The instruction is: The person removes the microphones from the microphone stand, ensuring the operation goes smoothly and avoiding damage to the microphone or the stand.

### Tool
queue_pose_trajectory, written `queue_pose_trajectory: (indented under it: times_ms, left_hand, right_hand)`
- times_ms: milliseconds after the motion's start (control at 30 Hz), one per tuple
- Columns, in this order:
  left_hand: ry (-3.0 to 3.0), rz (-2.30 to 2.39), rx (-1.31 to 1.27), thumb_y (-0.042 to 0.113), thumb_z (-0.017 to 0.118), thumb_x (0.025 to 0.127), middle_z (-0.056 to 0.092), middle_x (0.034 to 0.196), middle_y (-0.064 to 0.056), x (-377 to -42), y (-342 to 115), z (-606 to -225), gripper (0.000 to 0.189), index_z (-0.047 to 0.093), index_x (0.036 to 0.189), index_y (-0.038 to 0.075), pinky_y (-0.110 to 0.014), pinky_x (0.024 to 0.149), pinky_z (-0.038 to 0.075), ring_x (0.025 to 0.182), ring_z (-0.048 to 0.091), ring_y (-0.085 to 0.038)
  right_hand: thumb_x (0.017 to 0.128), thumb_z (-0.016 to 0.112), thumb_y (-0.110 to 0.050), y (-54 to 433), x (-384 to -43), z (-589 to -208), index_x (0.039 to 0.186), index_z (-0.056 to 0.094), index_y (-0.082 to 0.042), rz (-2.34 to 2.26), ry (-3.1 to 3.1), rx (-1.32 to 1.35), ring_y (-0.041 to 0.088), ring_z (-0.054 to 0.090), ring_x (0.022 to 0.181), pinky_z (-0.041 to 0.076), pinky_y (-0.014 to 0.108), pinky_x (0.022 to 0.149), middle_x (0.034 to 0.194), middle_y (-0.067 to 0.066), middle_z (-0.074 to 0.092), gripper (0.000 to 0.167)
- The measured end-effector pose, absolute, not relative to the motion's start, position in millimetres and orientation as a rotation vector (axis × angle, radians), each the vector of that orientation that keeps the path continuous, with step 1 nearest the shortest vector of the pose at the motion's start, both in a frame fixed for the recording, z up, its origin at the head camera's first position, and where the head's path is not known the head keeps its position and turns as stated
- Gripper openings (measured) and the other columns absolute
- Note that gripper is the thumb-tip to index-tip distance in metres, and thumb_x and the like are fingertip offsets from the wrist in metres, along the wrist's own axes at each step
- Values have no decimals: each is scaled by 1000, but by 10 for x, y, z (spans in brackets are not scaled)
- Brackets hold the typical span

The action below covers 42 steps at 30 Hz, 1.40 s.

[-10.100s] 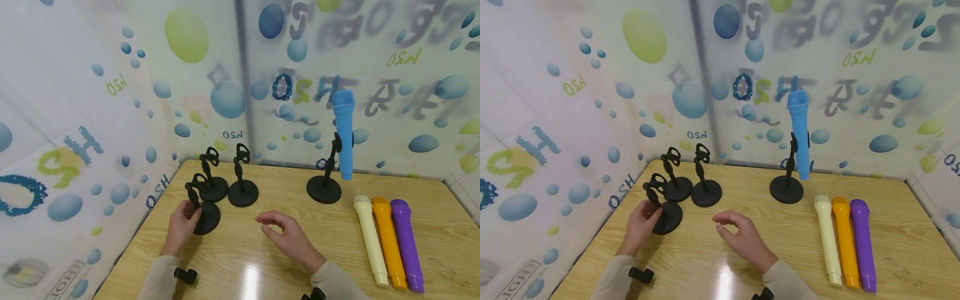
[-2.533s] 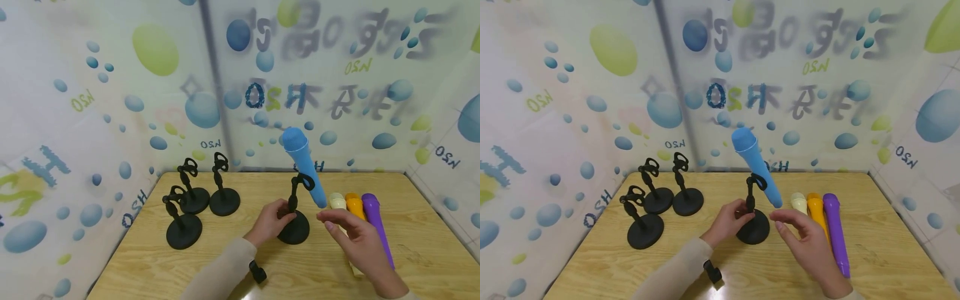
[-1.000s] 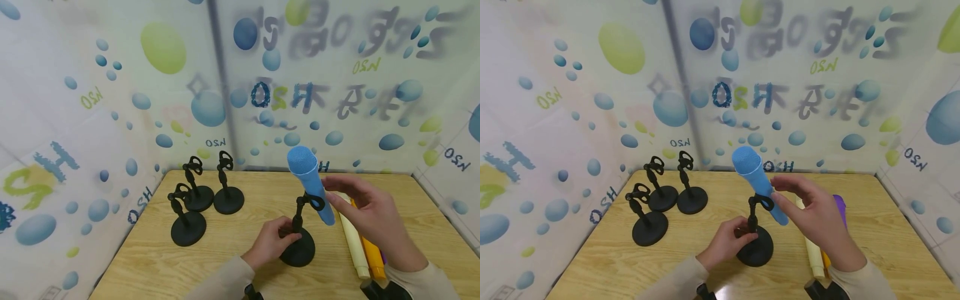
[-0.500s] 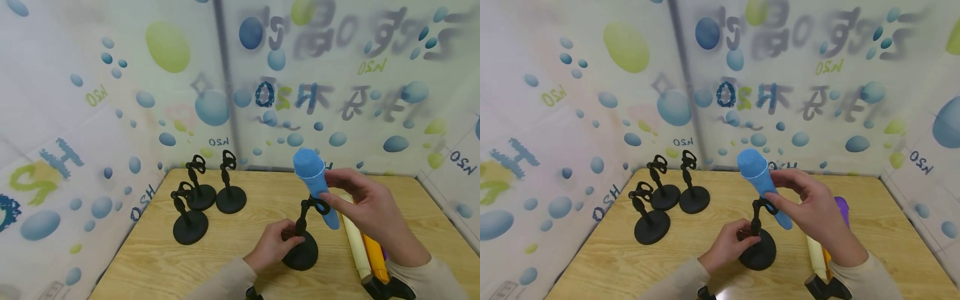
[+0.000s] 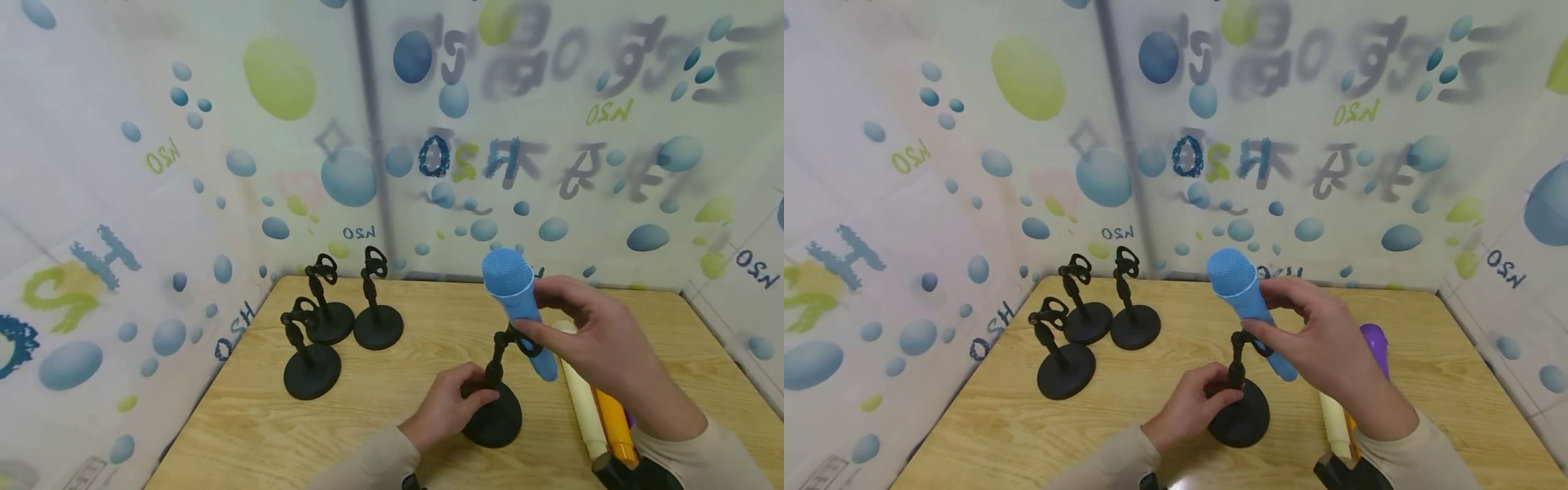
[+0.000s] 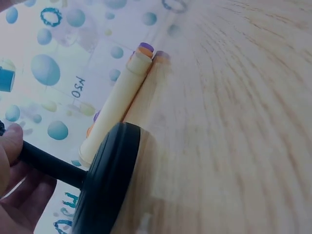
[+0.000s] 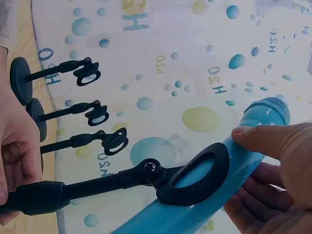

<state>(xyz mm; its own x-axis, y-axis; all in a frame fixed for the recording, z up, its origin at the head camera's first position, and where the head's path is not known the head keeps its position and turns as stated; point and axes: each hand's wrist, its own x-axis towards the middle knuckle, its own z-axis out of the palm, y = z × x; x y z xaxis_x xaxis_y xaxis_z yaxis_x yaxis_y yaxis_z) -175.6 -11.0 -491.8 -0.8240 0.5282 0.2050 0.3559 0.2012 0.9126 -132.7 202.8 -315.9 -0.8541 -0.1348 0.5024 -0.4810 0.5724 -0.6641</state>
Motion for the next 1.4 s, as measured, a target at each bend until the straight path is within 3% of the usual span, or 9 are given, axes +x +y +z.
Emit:
queue_pose_trajectory:
  times_ms: [300,600,1400]
  left_hand:
    - [2251,1721,938,12,68,106,78,126,-13,-1772,-104,-4979,22,69,127,5,-21,100,58,112,74,-6]
    - [2259,1638,1008,12,63,109,79,119,-13,-1782,-84,-4956,14,65,121,6,-20,98,58,108,74,-3]
    - [2264,1611,1008,5,68,105,81,111,-11,-1835,-74,-4920,15,69,119,5,-18,94,58,102,74,1]
  right_hand:
    - [88,88,-3,2009,-1343,-3166,121,75,-16,1170,-2368,557,-5,64,103,45,1,98,112,-7,73,37]
    - [86,88,2,1991,-1360,-3148,119,77,-16,1181,-2339,609,-2,65,102,48,4,96,111,-10,72,39]
    - [80,89,9,1993,-1394,-3140,118,77,-13,1176,-2277,677,-3,66,101,50,5,95,108,-11,72,46]
